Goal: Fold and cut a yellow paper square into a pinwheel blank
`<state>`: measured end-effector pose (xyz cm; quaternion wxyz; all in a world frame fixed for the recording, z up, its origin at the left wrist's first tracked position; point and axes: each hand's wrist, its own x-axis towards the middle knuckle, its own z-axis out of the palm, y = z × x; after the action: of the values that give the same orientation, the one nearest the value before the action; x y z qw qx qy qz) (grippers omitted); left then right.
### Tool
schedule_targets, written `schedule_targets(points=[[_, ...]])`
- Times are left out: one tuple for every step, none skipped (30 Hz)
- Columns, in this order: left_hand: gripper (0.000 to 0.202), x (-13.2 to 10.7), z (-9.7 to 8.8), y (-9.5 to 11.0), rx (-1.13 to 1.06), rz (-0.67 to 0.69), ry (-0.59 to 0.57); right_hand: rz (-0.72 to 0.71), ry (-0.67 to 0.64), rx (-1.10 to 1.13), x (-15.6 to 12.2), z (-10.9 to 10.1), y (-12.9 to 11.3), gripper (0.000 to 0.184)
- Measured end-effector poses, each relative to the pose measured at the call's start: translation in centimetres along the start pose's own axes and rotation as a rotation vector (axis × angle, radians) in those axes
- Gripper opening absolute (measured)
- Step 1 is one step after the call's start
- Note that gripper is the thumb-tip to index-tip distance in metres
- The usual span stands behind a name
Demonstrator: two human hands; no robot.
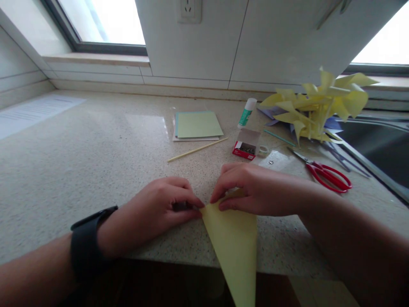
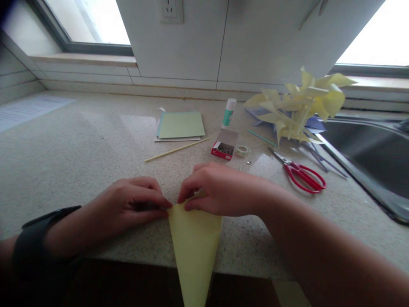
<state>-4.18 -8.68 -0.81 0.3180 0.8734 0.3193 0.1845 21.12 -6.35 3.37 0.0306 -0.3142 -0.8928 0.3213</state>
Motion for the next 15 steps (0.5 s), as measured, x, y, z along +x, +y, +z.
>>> schedule_targets(points=[[0.011, -0.04, 0.07, 0.03, -0.007, -0.023, 0.0, -0.002, -0.004, -0.005, 0.01, 0.02, 0.01, 0.016], [0.011, -0.07, 0.12, 0.07, -0.016, -0.046, -0.002, -0.004, -0.006, -0.013, 0.02, 0.04, 0.02, 0.016], [0.011, -0.09, 0.14, 0.1, -0.027, -0.068, -0.008, -0.007, -0.005, -0.021, 0.03, 0.07, 0.04, 0.016], [0.011, -0.07, 0.15, 0.13, -0.039, -0.088, -0.014, -0.011, -0.005, -0.029, 0.03, 0.1, 0.07, 0.016], [0.01, -0.03, 0.14, 0.15, -0.047, -0.107, -0.022, -0.015, -0.005, -0.032, 0.03, 0.13, 0.1, 0.016], [0.01, 0.03, 0.13, 0.17, -0.05, -0.124, -0.031, -0.021, -0.005, -0.031, 0.03, 0.16, 0.14, 0.015], [0.01, 0.11, 0.11, 0.19, -0.049, -0.138, -0.04, -0.024, -0.006, -0.027, 0.03, 0.18, 0.18, 0.015], [0.01, 0.19, 0.09, 0.2, -0.046, -0.147, -0.046, -0.025, -0.006, -0.023, 0.04, 0.2, 0.22, 0.015], [0.01, 0.26, 0.07, 0.23, -0.042, -0.154, -0.048, -0.025, -0.005, -0.02, 0.05, 0.21, 0.27, 0.015], [0.01, 0.32, 0.06, 0.26, -0.039, -0.158, -0.048, -0.024, -0.004, -0.021, 0.06, 0.22, 0.31, 0.015], [0.01, 0.35, 0.05, 0.3, -0.039, -0.161, -0.047, -0.023, -0.003, -0.022, 0.09, 0.22, 0.36, 0.015], [0.011, 0.35, 0.04, 0.34, -0.04, -0.159, -0.044, -0.024, -0.004, -0.022, 0.12, 0.22, 0.4, 0.015], [0.011, 0.34, 0.04, 0.38, -0.041, -0.154, -0.042, -0.026, -0.004, -0.021, 0.15, 0.21, 0.44, 0.015], [0.011, 0.32, 0.03, 0.42, -0.04, -0.148, -0.038, -0.027, -0.004, -0.021, 0.19, 0.2, 0.48, 0.015], [0.011, 0.29, 0.02, 0.46, -0.04, -0.141, -0.035, -0.028, -0.005, -0.02, 0.22, 0.19, 0.51, 0.015]])
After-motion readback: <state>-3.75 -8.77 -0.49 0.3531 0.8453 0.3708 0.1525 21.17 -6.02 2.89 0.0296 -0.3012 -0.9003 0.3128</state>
